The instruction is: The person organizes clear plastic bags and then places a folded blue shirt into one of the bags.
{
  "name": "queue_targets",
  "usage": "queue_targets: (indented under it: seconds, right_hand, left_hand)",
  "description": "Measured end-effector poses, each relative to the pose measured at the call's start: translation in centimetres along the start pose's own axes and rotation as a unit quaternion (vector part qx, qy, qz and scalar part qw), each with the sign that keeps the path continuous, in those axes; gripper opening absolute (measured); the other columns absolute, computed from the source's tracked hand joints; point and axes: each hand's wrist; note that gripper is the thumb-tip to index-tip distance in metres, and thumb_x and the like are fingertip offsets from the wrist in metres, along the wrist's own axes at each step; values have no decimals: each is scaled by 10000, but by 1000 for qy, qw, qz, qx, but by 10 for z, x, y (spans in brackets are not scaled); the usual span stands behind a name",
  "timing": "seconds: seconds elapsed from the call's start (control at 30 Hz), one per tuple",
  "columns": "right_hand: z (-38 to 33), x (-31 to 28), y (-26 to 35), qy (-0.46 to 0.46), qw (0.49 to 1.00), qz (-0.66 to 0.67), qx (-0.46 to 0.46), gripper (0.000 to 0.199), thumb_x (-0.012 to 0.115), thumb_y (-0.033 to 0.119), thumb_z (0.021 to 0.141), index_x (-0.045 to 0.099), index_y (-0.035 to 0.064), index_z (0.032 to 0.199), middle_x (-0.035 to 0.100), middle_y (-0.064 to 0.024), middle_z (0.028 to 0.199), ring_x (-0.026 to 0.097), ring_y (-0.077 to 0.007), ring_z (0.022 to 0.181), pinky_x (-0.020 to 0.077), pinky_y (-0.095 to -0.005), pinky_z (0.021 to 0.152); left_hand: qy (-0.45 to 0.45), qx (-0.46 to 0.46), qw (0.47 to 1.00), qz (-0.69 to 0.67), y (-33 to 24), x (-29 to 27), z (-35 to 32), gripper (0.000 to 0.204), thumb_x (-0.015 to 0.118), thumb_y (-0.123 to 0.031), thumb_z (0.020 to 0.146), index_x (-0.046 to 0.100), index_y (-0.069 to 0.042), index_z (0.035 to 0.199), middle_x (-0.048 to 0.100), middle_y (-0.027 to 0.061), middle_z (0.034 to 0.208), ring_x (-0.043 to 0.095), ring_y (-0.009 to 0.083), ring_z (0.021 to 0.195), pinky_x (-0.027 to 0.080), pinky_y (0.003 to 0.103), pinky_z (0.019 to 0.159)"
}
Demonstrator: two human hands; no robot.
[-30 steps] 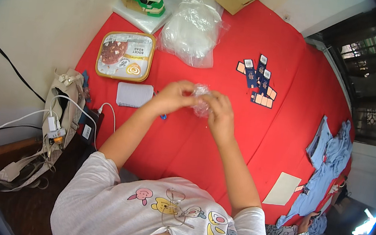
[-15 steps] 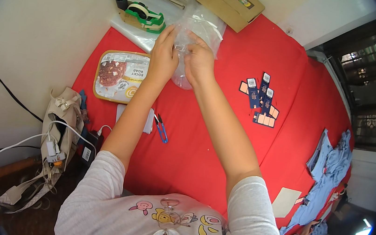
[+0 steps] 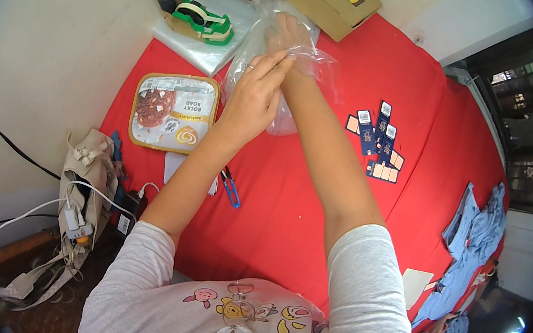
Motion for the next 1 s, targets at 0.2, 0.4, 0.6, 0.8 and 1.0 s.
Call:
queue_targets:
  seconds: [0.2, 0.4, 0.6, 0.8, 1.0]
  right_hand:
    - [20, 15, -25, -86, 971, 218, 44, 419, 634, 150, 964, 658, 71, 1374, 569, -206, 1516, 566, -441, 1340, 481, -507, 1090]
    - [-54, 39, -8, -222, 959, 178, -22, 536, 603, 34, 941, 584, 87, 1474, 614, -229, 1476, 565, -477, 1342, 484, -533, 1098]
    - [-143, 0, 2, -221, 919, 326, 31, 468, 655, -12, 896, 644, 67, 1357, 671, -176, 1336, 601, -396, 1275, 477, -504, 1047]
    - [-206, -6, 45, -185, 969, 165, -6, 358, 757, 78, 857, 712, 111, 1211, 681, -86, 1178, 635, -286, 1076, 478, -433, 914]
    - [-207, 20, 8, -198, 966, 160, 36, 234, 797, 91, 805, 755, 103, 1035, 712, -33, 1007, 645, -245, 933, 493, -413, 817]
  left_hand:
    - [14, -18, 999, -30, 2, 9, -4, 474, 617, 92, 851, 661, 73, 1323, 635, 240, 1372, 591, 417, 1260, 481, 468, 1097]
    - [102, -21, 993, 50, 49, -15, 10, 533, 752, -32, 847, 677, -40, 1375, 614, 133, 1477, 571, 380, 1318, 481, 450, 1116]
    - [172, -32, 979, 106, 43, -15, 9, 804, 891, -171, 733, 606, -100, 1480, 443, 105, 1654, 485, 391, 1431, 446, 474, 1167]
    - [166, -24, 972, 166, 39, 3, 5, 946, 933, -196, 676, 542, -107, 1533, 363, 156, 1695, 394, 409, 1506, 420, 491, 1191]
    - [168, -62, 965, 190, 48, 0, 0, 830, 894, -147, 732, 564, -117, 1493, 386, 127, 1694, 474, 391, 1464, 430, 484, 1172]
Point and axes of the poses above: each hand's wrist, its own z-axis towards the middle knuckle, its own x-axis out of the palm, y = z × x
